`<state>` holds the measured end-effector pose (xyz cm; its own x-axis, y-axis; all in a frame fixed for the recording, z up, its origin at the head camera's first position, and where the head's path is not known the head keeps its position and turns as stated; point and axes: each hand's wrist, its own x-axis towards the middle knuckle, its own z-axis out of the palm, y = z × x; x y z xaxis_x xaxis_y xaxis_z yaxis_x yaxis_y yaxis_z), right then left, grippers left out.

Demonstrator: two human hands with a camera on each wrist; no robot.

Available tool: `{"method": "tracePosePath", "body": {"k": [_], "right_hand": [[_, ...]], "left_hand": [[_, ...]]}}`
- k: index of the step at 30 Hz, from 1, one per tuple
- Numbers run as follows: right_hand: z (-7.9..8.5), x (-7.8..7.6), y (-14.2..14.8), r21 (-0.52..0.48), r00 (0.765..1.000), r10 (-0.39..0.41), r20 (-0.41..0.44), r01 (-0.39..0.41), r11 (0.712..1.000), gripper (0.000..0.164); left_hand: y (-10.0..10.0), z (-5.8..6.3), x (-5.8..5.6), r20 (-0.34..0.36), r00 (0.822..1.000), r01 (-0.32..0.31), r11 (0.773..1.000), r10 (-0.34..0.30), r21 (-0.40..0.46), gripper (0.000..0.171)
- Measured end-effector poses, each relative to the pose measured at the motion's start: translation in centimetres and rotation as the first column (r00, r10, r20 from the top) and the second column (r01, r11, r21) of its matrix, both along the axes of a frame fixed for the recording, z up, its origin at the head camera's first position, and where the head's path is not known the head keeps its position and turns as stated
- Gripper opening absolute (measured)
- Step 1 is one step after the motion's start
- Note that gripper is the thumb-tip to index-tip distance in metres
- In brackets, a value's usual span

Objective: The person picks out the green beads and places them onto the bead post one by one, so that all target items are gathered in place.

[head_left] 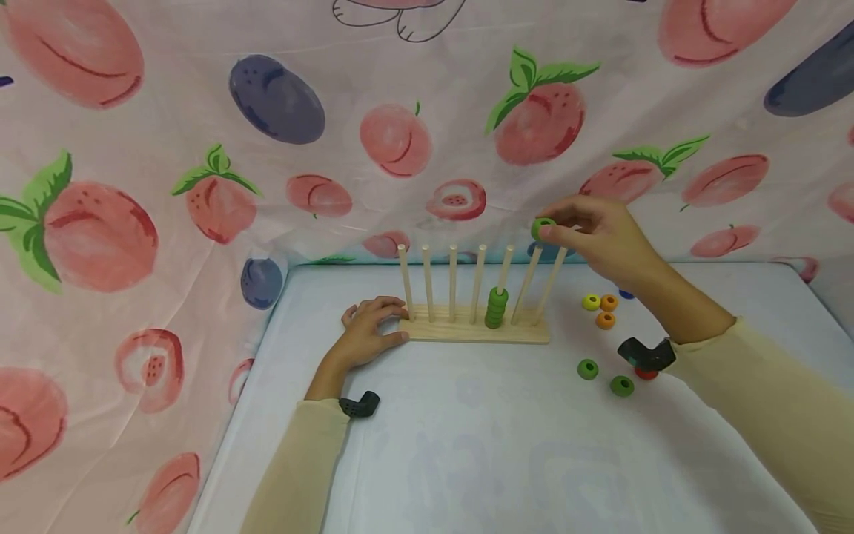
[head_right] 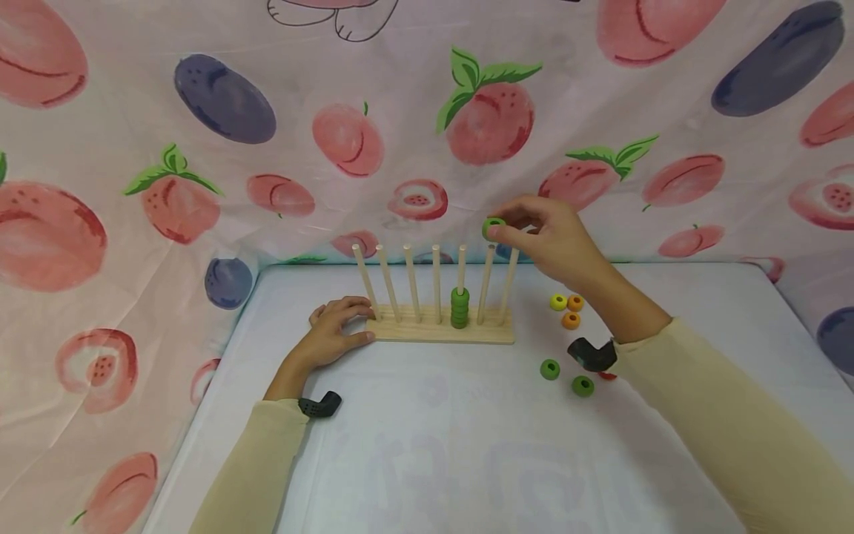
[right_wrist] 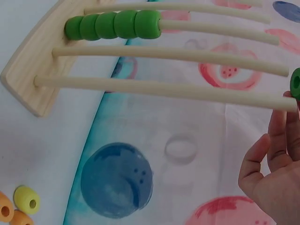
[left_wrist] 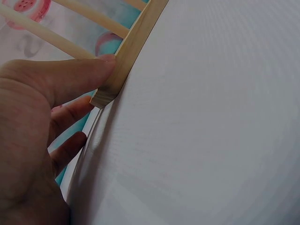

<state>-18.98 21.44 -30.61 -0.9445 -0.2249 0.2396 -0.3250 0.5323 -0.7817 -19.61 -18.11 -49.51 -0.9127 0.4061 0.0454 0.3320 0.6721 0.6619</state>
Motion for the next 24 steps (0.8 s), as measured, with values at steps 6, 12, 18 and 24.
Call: {"method": "tracePosePath", "body": {"k": [6,12,18,24], "right_hand": [[0.0,0.1,-1.0,0.002,1.0,0.015,0.026,-0.015,1.0,0.03],[0.0,0.1,-1.9,0.018,0.998,0.064,0.025,-0.065,0.998,0.029],[-0.2,0.0,-2.4,0.026,0.993,0.112,0.044,-0.113,0.993,0.026],[-0.7,-0.1,-2.6,0.045,0.99,0.136,0.045,-0.138,0.989,0.024]], "left_hand": [[0.0,0.0,0.0,0.0,1.0,0.002,1.0,-0.002,0.003,0.032],[0.0,0.2,0.1,0.003,1.0,0.002,1.0,-0.002,0.007,0.033],[-0.1,0.1,0.1,0.003,1.0,-0.001,1.0,0.001,0.009,0.033],[-0.1,0.0,0.0,-0.005,1.0,0.001,1.0,-0.001,0.005,0.033]]}}
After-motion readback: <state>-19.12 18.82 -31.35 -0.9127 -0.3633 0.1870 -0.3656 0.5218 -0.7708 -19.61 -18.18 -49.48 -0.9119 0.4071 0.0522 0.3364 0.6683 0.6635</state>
